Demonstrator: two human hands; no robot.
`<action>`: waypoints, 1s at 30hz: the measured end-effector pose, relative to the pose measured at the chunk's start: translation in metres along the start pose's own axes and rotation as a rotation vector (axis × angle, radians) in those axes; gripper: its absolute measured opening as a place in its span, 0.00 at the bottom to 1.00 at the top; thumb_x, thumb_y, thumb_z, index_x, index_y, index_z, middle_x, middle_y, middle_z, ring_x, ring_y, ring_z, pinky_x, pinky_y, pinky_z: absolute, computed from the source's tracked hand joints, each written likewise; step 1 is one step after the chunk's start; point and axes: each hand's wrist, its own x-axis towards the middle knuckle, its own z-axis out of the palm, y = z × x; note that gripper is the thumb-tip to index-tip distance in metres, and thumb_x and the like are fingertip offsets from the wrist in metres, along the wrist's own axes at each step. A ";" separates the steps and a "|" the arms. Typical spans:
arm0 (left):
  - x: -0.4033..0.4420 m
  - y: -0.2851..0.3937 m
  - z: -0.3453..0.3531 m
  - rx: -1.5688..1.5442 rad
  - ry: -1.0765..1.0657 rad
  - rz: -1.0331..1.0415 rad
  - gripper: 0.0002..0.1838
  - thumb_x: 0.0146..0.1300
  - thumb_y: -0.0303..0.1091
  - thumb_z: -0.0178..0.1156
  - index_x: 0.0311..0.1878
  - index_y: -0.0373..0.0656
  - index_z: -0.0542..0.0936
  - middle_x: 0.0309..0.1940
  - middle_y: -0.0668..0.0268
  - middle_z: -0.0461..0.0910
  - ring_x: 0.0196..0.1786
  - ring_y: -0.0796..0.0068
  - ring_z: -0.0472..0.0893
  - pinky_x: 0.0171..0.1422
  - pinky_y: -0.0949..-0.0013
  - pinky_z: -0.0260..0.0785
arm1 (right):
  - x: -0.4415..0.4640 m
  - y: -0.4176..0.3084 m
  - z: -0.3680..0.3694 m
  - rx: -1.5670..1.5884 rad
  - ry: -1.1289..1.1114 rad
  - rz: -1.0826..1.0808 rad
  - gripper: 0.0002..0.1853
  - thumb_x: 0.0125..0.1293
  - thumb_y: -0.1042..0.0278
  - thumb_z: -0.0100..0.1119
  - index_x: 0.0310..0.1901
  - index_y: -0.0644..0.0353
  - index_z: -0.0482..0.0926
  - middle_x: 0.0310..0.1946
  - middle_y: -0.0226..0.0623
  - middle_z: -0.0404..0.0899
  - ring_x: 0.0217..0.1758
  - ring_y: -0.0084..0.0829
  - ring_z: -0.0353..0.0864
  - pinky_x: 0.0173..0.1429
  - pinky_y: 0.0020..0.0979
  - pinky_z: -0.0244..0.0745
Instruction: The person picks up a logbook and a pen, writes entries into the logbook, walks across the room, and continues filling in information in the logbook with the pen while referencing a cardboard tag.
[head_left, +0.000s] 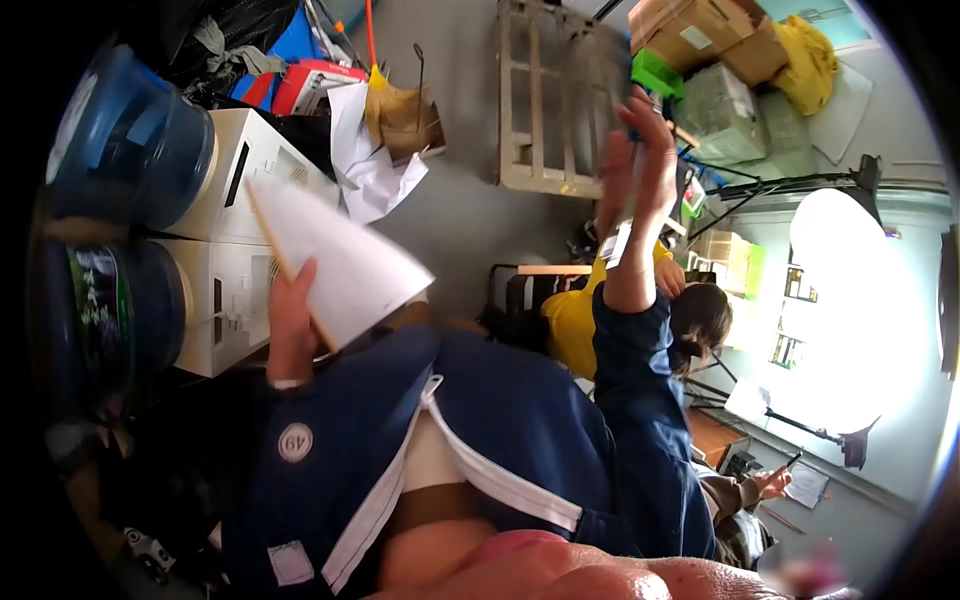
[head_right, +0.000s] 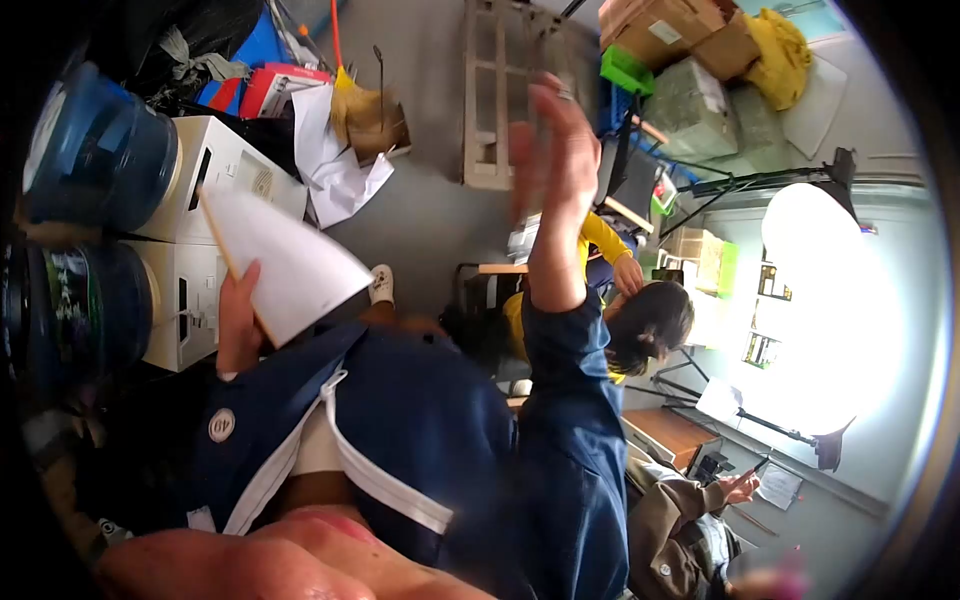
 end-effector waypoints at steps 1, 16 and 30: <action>0.025 0.008 0.018 0.049 -0.044 0.026 0.23 0.76 0.33 0.58 0.68 0.30 0.70 0.56 0.54 0.82 0.54 0.62 0.84 0.62 0.62 0.76 | -0.011 0.012 0.008 0.327 0.115 0.479 0.22 0.70 0.58 0.67 0.61 0.58 0.79 0.53 0.37 0.82 0.54 0.32 0.81 0.63 0.35 0.73; 0.307 0.070 0.344 0.351 -0.666 -0.083 0.21 0.75 0.34 0.58 0.64 0.30 0.74 0.56 0.60 0.81 0.57 0.73 0.80 0.63 0.67 0.70 | 0.076 0.268 0.112 1.258 0.038 1.021 0.23 0.77 0.53 0.57 0.63 0.62 0.74 0.47 0.34 0.82 0.51 0.25 0.81 0.56 0.30 0.78; 0.544 0.235 0.448 0.287 -0.264 0.156 0.21 0.78 0.32 0.54 0.67 0.28 0.71 0.55 0.51 0.81 0.52 0.64 0.84 0.55 0.65 0.78 | 0.239 0.541 0.100 0.444 0.327 1.162 0.21 0.79 0.55 0.54 0.63 0.62 0.76 0.54 0.44 0.84 0.41 0.31 0.86 0.42 0.29 0.82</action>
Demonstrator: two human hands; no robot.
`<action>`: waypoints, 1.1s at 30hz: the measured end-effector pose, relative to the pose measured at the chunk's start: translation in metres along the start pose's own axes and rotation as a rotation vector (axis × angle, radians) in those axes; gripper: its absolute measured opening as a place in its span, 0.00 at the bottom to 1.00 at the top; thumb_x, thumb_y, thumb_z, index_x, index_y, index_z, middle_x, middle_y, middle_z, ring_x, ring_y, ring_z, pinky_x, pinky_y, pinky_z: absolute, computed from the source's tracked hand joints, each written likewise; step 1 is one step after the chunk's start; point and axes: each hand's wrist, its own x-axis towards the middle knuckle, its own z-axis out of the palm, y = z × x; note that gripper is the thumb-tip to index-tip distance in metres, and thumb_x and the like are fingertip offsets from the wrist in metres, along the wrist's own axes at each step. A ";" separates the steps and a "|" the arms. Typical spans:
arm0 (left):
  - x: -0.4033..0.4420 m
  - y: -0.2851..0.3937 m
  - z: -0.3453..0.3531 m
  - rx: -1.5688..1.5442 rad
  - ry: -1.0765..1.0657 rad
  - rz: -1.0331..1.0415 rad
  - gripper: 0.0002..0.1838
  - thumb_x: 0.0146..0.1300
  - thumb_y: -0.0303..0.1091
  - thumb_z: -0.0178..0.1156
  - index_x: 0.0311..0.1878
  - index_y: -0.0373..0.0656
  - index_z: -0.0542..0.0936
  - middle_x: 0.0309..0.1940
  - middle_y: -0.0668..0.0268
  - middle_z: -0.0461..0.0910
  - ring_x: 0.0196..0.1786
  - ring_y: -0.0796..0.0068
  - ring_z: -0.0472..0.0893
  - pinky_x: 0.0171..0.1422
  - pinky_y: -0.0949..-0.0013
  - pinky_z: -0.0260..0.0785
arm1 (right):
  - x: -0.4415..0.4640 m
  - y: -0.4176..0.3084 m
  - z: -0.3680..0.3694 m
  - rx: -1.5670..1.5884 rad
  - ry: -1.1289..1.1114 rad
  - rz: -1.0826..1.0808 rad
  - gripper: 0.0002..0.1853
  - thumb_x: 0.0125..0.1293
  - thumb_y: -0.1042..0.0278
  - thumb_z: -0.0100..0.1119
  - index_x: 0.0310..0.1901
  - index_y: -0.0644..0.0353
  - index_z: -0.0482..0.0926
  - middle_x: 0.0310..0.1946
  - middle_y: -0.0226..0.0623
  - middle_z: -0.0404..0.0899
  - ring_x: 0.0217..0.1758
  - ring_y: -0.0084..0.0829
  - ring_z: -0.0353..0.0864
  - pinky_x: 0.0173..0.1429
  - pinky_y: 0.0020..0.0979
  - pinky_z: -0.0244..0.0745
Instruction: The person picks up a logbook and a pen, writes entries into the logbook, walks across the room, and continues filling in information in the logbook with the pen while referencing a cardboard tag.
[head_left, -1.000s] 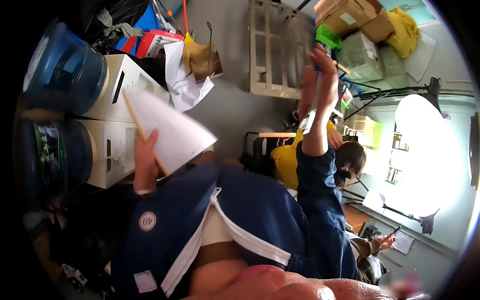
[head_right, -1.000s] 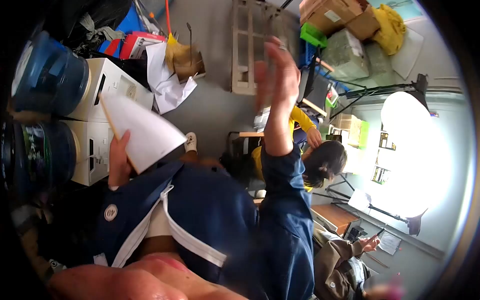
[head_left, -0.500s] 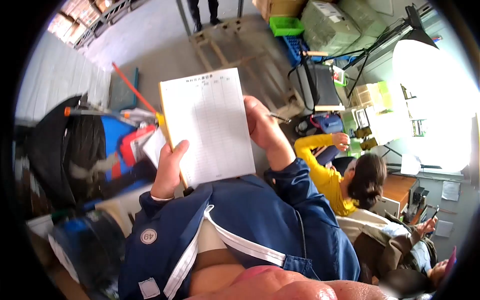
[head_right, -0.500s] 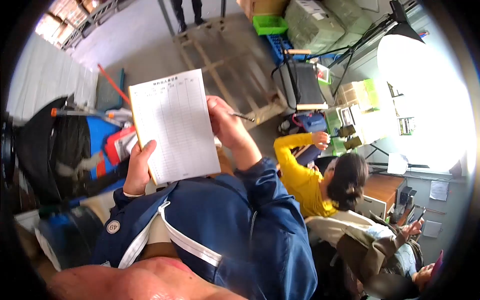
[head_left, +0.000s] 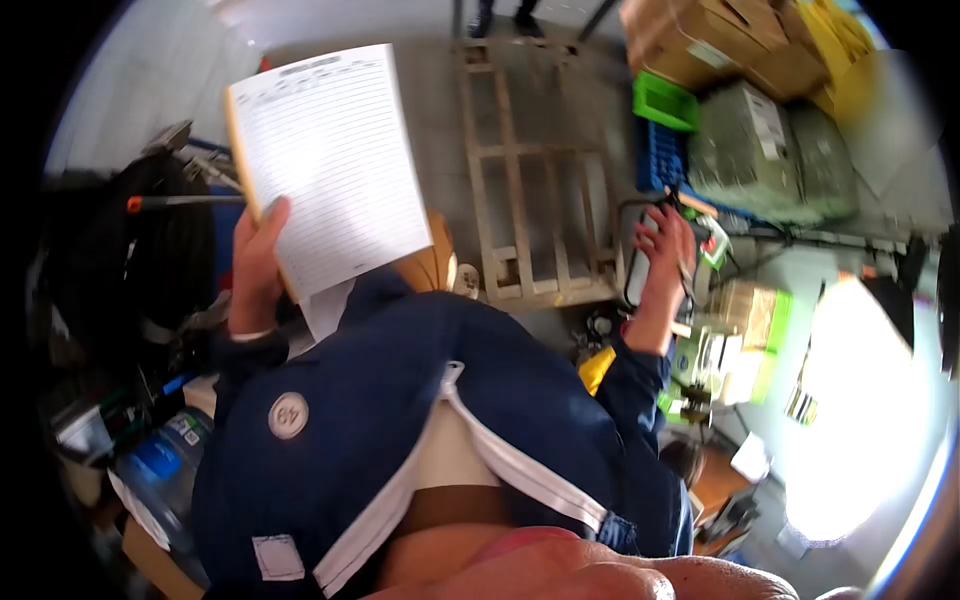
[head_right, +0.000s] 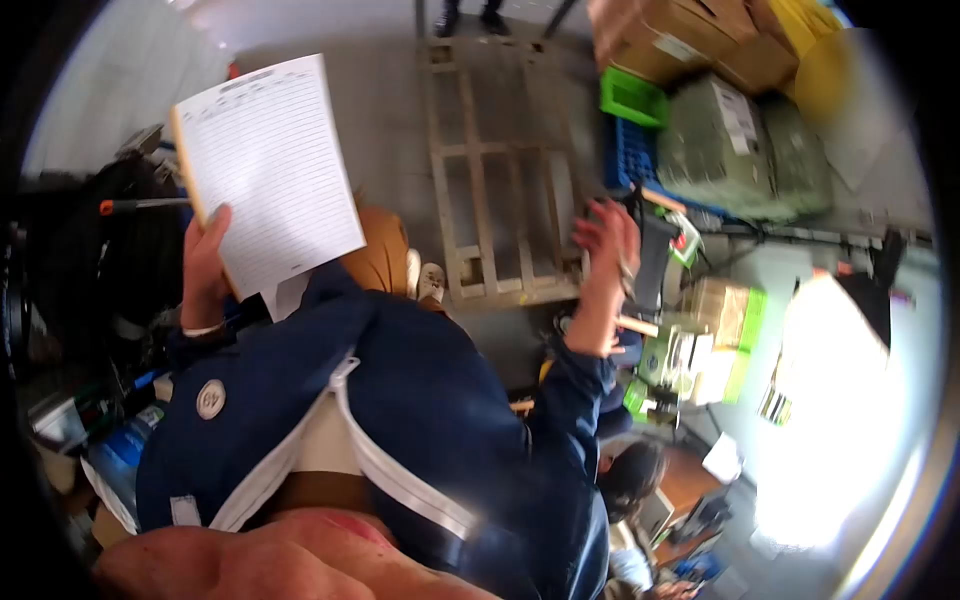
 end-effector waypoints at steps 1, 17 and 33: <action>0.016 -0.002 -0.006 -0.015 -0.022 -0.020 0.20 0.78 0.32 0.54 0.66 0.29 0.72 0.55 0.52 0.81 0.52 0.67 0.84 0.54 0.66 0.78 | 0.008 0.006 -0.015 -0.024 0.078 -0.002 0.21 0.79 0.54 0.54 0.63 0.61 0.75 0.54 0.44 0.84 0.40 0.31 0.86 0.41 0.29 0.82; 0.418 0.036 0.019 -0.297 -0.361 -0.098 0.21 0.74 0.34 0.60 0.64 0.31 0.75 0.55 0.57 0.82 0.54 0.71 0.83 0.58 0.68 0.76 | 0.185 -0.023 0.243 -0.307 0.164 -0.054 0.14 0.76 0.64 0.60 0.54 0.65 0.80 0.45 0.41 0.88 0.36 0.24 0.85 0.39 0.25 0.80; 0.600 0.118 -0.060 -0.315 0.378 -0.017 0.19 0.74 0.27 0.56 0.64 0.27 0.73 0.55 0.51 0.82 0.55 0.59 0.84 0.62 0.59 0.77 | 0.378 -0.034 0.537 -0.115 -0.595 0.034 0.12 0.73 0.72 0.62 0.54 0.66 0.78 0.42 0.41 0.87 0.37 0.25 0.84 0.45 0.27 0.81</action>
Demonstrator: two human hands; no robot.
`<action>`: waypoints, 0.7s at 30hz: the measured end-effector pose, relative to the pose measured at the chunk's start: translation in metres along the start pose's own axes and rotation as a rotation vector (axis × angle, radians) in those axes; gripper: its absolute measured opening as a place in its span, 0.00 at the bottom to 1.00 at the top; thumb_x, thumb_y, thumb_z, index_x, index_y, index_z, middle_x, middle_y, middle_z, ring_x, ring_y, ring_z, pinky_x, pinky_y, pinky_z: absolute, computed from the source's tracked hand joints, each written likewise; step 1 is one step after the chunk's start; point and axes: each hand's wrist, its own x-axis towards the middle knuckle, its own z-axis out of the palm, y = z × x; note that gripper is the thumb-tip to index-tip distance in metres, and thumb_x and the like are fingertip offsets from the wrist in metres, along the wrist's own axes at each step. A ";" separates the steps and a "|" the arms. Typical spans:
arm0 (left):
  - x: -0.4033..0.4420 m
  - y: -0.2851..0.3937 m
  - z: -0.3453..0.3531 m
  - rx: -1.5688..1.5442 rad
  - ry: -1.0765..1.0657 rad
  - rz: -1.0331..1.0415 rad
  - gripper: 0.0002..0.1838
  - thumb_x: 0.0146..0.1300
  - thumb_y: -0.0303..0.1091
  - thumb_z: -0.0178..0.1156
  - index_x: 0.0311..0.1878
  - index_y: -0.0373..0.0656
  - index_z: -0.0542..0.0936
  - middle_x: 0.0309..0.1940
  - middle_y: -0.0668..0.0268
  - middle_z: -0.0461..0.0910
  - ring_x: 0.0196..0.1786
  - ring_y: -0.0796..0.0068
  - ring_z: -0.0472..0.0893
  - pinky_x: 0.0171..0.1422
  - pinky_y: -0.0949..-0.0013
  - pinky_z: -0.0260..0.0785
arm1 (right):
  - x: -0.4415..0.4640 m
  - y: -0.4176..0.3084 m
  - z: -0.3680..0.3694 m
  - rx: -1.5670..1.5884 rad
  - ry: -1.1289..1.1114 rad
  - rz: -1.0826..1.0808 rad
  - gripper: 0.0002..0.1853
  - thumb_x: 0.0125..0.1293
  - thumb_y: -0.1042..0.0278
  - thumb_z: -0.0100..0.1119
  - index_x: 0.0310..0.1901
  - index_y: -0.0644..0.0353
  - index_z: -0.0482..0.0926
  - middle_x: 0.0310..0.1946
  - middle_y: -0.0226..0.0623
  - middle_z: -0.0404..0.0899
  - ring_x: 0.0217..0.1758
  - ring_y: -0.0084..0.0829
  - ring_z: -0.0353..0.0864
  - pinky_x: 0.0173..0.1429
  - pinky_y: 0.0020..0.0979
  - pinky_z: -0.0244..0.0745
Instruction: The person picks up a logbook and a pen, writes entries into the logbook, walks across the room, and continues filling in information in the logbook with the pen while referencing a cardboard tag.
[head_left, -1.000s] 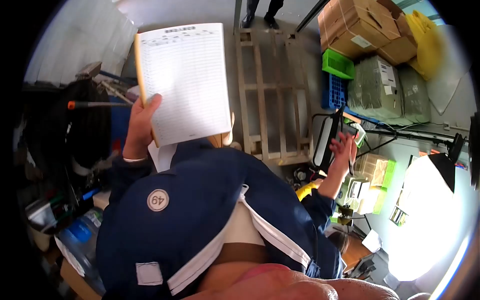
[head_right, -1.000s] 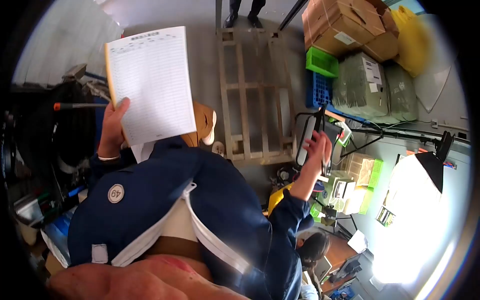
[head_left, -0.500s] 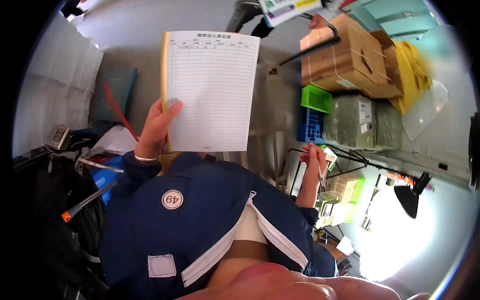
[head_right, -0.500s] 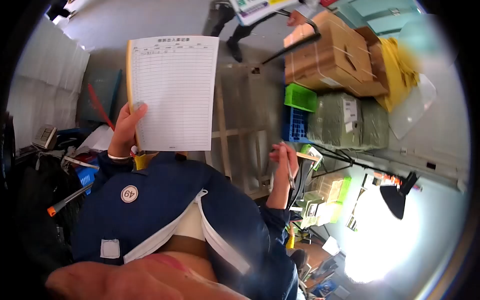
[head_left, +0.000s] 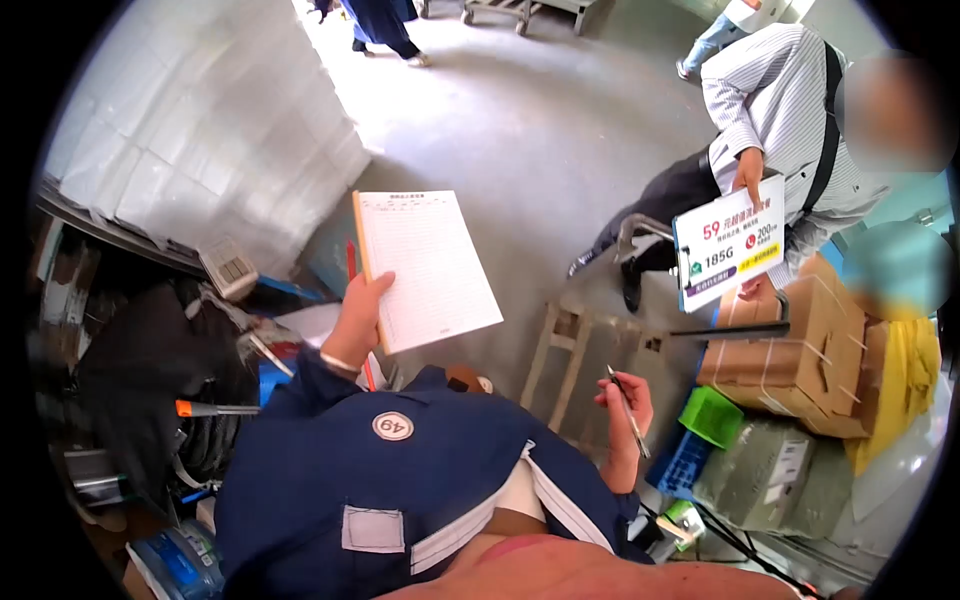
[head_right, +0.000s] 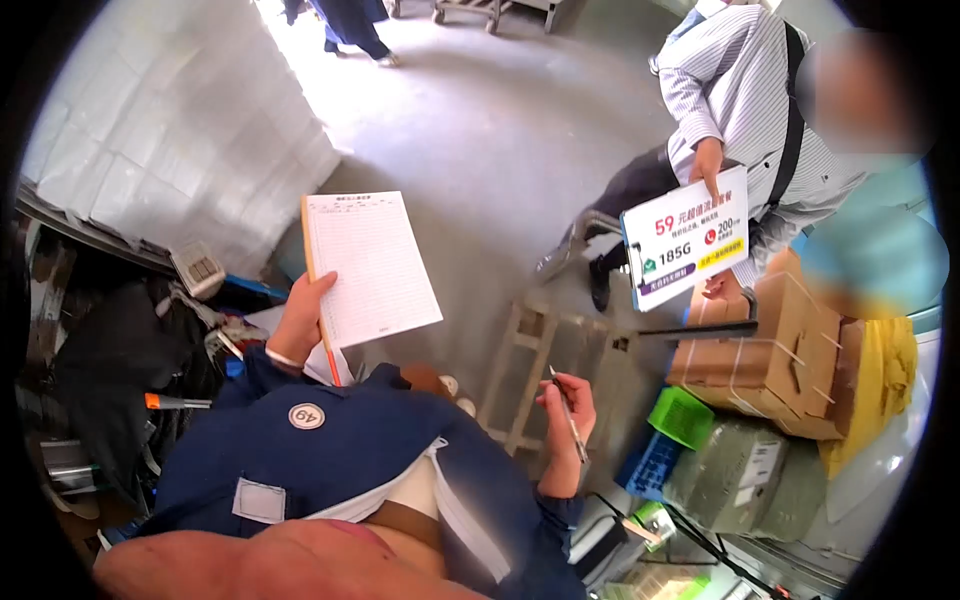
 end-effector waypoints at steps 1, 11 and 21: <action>-0.001 0.007 0.000 0.039 0.019 0.050 0.19 0.74 0.27 0.56 0.64 0.27 0.73 0.56 0.51 0.82 0.55 0.59 0.84 0.61 0.59 0.77 | 0.016 0.000 0.011 0.008 -0.063 -0.006 0.12 0.71 0.74 0.63 0.53 0.65 0.79 0.44 0.38 0.86 0.43 0.24 0.84 0.47 0.27 0.81; 0.182 0.073 0.019 0.040 -0.007 0.249 0.20 0.74 0.28 0.55 0.63 0.26 0.73 0.56 0.50 0.81 0.55 0.61 0.84 0.61 0.60 0.76 | 0.251 -0.031 0.160 -0.125 -0.315 -0.082 0.10 0.70 0.69 0.68 0.47 0.64 0.83 0.43 0.31 0.84 0.47 0.21 0.83 0.52 0.25 0.77; 0.484 0.157 0.187 0.599 -0.318 0.374 0.16 0.74 0.35 0.60 0.53 0.30 0.79 0.39 0.62 0.86 0.42 0.79 0.80 0.48 0.67 0.75 | 0.453 -0.123 0.253 0.054 0.012 0.022 0.14 0.79 0.67 0.54 0.59 0.63 0.78 0.38 0.34 0.86 0.34 0.22 0.83 0.41 0.25 0.79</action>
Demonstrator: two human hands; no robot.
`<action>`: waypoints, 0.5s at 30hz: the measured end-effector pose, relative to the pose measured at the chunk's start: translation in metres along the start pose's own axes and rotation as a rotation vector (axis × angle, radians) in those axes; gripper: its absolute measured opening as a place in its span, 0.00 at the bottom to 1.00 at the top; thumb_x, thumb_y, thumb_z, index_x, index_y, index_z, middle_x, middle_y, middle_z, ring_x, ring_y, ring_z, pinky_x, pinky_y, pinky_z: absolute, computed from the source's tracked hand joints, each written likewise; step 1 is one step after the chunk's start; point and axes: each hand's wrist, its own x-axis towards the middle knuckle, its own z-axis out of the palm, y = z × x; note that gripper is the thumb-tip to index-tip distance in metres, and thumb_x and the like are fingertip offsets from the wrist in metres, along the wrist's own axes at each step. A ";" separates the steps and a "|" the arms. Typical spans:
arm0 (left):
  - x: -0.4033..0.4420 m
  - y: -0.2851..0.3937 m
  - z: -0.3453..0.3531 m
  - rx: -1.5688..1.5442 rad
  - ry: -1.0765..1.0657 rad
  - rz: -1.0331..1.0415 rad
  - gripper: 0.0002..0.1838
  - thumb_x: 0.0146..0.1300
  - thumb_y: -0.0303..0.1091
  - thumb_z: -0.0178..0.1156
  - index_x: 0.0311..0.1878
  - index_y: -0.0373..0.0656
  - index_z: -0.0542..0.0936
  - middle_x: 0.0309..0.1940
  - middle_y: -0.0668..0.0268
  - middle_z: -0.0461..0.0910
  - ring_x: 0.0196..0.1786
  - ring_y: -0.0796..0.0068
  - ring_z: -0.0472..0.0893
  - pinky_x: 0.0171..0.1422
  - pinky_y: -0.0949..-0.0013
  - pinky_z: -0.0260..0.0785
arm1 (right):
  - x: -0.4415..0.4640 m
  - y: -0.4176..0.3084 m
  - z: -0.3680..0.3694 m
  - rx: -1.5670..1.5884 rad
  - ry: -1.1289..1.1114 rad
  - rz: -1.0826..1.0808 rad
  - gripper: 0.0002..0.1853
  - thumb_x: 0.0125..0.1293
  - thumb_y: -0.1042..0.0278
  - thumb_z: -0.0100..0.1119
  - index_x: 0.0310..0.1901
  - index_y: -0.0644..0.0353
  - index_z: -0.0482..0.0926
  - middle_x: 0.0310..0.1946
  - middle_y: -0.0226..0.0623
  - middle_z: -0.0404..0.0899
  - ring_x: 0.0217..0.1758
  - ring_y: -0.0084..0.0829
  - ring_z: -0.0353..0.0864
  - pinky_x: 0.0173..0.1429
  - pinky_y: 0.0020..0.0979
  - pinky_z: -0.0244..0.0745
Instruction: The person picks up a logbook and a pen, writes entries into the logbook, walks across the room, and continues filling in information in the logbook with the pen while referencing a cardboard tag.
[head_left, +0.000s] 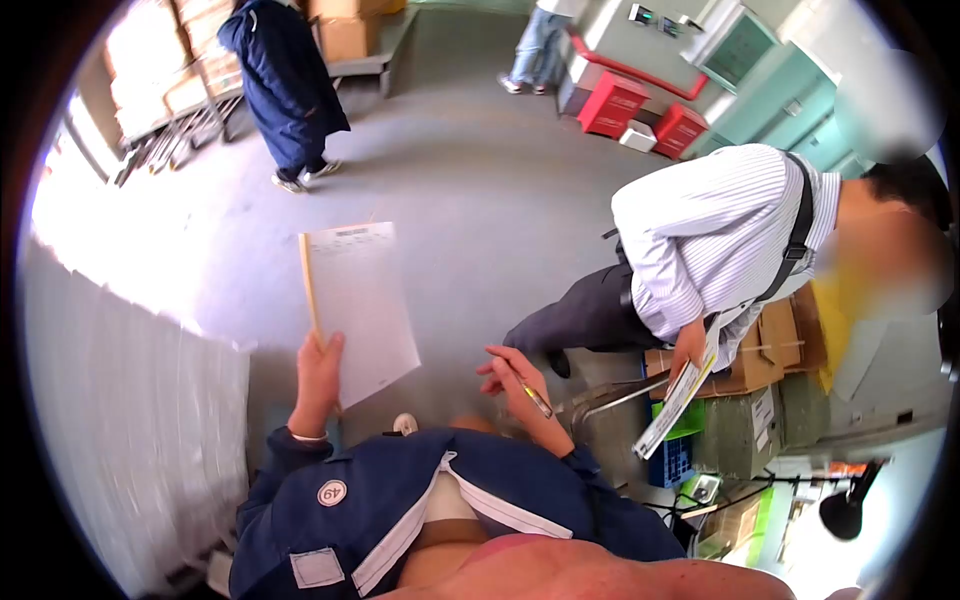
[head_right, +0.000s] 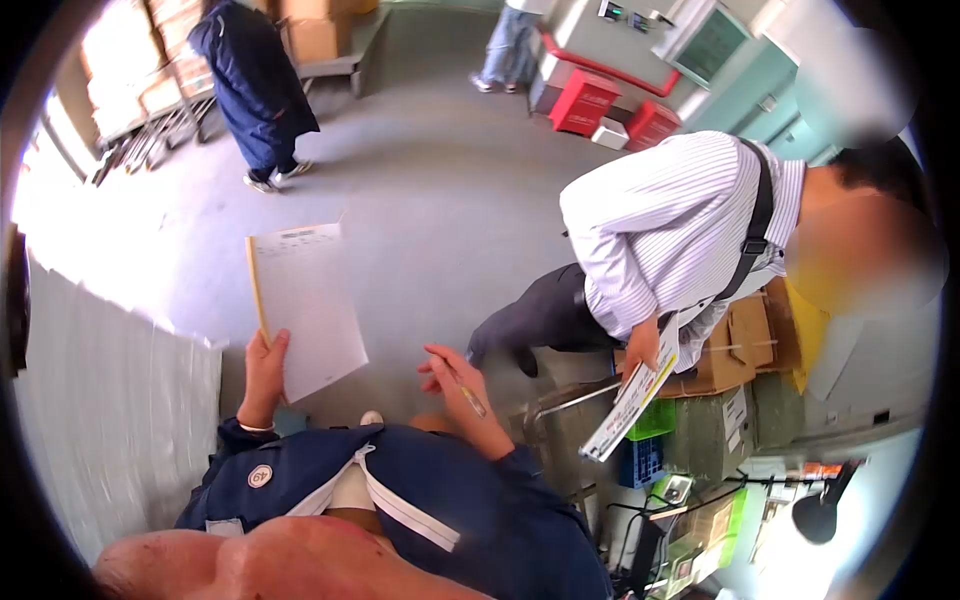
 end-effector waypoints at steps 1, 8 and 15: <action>0.030 0.006 0.024 -0.050 -0.069 -0.006 0.16 0.74 0.35 0.60 0.53 0.30 0.79 0.39 0.62 0.85 0.42 0.79 0.80 0.48 0.67 0.75 | 0.017 -0.009 -0.009 0.012 0.048 -0.001 0.14 0.80 0.66 0.53 0.59 0.64 0.78 0.38 0.36 0.86 0.34 0.22 0.83 0.41 0.25 0.79; 0.199 0.041 0.170 -0.187 -0.430 -0.050 0.15 0.74 0.33 0.59 0.56 0.31 0.79 0.43 0.65 0.84 0.46 0.79 0.79 0.51 0.70 0.73 | 0.193 0.041 -0.072 0.179 0.262 -0.110 0.12 0.80 0.67 0.53 0.54 0.67 0.79 0.38 0.36 0.85 0.35 0.22 0.83 0.39 0.23 0.78; 0.387 0.093 0.195 0.537 -0.197 0.097 0.16 0.74 0.41 0.62 0.38 0.35 0.77 0.29 0.63 0.78 0.33 0.77 0.76 0.36 0.68 0.69 | 0.396 -0.002 -0.107 -0.017 0.213 -0.287 0.08 0.75 0.66 0.62 0.49 0.59 0.79 0.31 0.35 0.83 0.33 0.29 0.84 0.40 0.30 0.78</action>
